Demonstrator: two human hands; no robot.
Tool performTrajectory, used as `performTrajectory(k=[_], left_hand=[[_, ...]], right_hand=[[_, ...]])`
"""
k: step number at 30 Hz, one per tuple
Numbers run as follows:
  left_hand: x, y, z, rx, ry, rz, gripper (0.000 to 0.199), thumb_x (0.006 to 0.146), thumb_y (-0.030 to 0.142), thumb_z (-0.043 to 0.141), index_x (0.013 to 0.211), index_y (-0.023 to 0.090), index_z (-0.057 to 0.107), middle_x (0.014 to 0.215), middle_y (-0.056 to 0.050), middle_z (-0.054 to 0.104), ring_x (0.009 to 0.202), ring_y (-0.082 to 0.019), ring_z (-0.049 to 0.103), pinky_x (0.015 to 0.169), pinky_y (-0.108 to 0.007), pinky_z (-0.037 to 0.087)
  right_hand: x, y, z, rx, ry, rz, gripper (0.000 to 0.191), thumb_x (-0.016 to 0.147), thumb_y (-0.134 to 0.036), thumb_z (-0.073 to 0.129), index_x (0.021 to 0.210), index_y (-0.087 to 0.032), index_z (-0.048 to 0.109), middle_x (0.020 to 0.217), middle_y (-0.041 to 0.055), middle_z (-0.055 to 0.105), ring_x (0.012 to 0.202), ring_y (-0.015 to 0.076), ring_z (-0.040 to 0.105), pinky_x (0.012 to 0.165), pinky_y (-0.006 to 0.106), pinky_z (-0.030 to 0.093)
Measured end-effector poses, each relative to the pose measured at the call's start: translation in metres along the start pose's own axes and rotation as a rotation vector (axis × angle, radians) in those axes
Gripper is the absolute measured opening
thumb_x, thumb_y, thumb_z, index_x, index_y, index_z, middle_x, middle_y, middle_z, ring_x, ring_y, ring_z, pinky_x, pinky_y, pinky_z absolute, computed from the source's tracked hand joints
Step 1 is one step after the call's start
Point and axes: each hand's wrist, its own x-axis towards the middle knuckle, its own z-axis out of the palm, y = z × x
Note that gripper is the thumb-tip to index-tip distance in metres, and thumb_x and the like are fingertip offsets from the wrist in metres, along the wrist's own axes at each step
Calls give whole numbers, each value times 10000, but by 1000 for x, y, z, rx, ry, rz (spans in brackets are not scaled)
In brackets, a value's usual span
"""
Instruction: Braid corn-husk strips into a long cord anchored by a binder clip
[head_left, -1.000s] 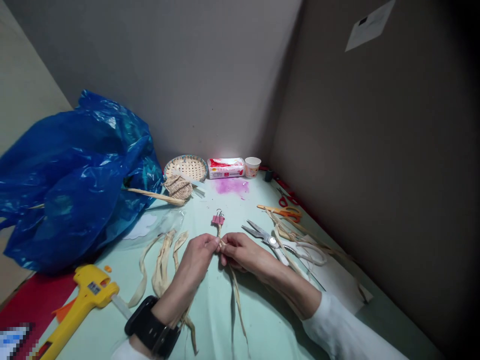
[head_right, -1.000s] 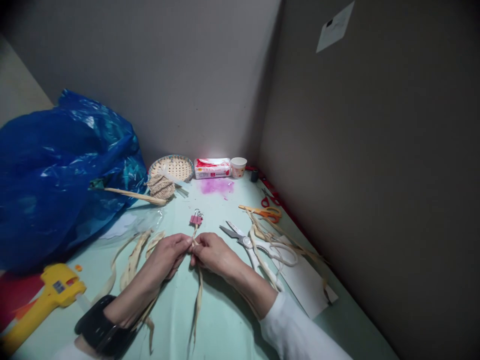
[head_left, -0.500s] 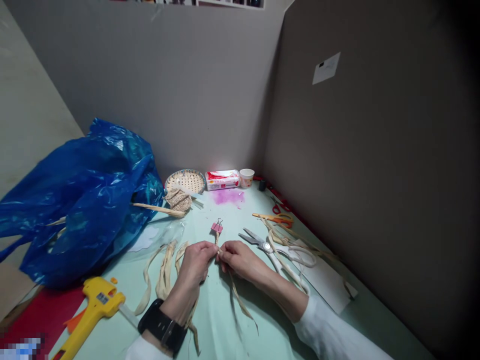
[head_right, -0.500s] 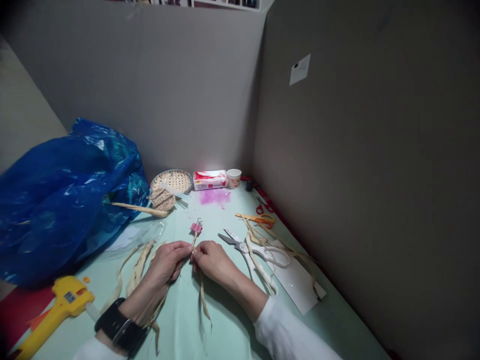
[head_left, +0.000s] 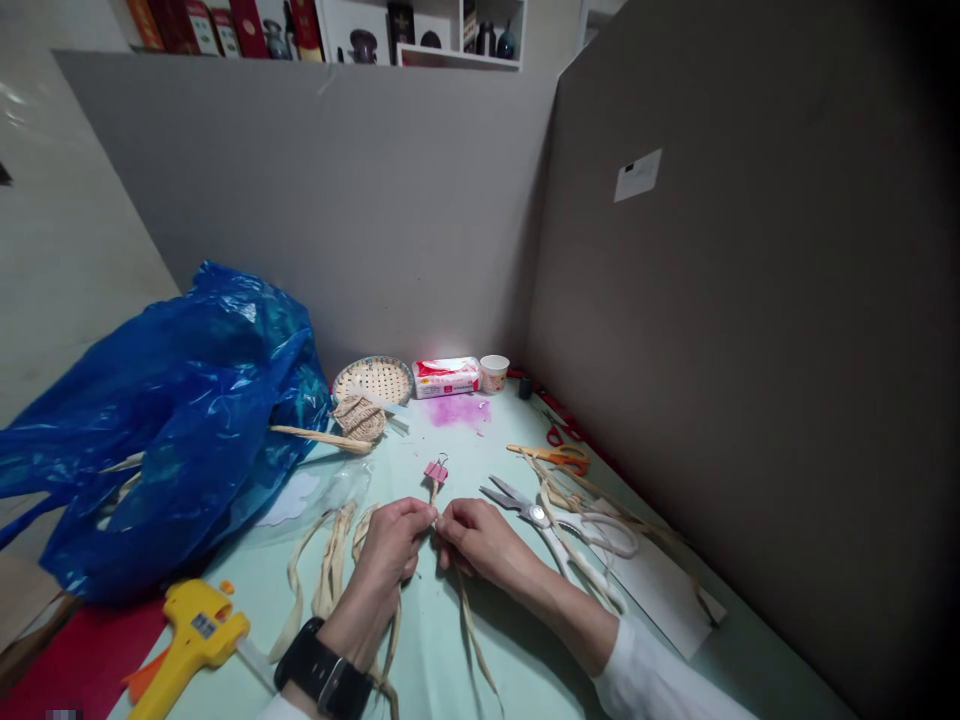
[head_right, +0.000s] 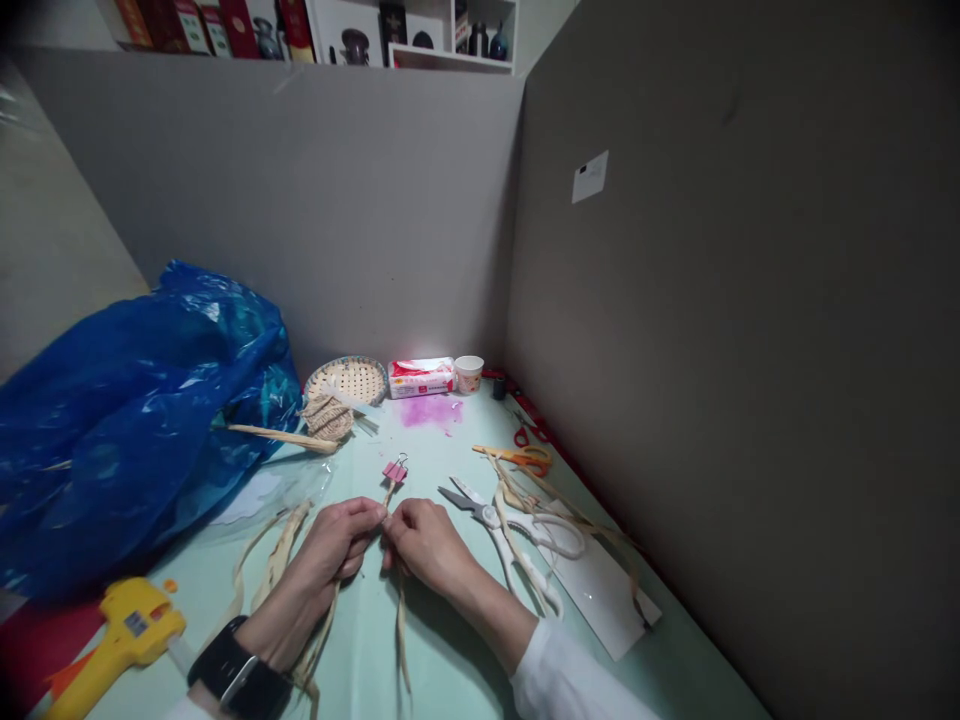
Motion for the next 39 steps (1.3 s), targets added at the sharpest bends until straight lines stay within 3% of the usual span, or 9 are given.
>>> performTrajectory(k=[8,12,20,25,29,34,39], left_hand=[[-1,4,1,-84,-56,-7,270,551,334,689,589,181,471,410,132,324,332,11,189,336,-157,82],[-2,4,-2,-100,-92,-22,283,537,335,690,591,183,458,430,137,299,344,18,152,355,-165,38],[-2,2,-3,-99,-90,-31,278,610,319,702,623,174,464,434,142,292,352,13,154,354,-161,49],[1,-1,-2,-31,-51,-51,274,849,235,600,629,167,451,456,130,331,333,-4,164,323,-160,79],[0,-2,-2,13,-41,-63,281,914,241,558,658,153,482,483,127,340,332,-8,177,302,-157,109],[-3,1,-2,19,-51,-36,307,871,228,564,599,171,434,448,128,308,338,-12,168,334,-165,91],[-6,2,-1,38,-61,8,245,657,299,651,548,185,463,394,119,310,336,-20,181,365,-194,78]], right_hand=[[-6,-3,1,25,66,42,235,900,-266,492,683,-176,510,549,-8,583,519,109,505,530,213,338],[-8,-1,3,129,30,123,88,919,-226,414,842,-202,450,532,-63,516,382,86,433,418,190,306],[-9,-5,1,134,72,150,79,819,-113,407,840,-185,433,562,-85,395,414,60,282,404,177,241],[-9,-7,-1,-43,59,53,75,824,-151,449,822,-159,524,580,-51,468,474,82,371,460,195,292],[-18,-14,-2,-289,69,-61,155,840,-140,453,842,-162,606,662,-5,575,598,116,485,560,216,337],[-35,-18,12,-665,70,-108,299,820,-46,433,1031,-142,621,886,111,657,710,202,576,638,303,356],[-43,-16,27,-897,38,-122,472,796,13,411,1250,-72,511,991,197,624,830,294,592,656,376,393]])
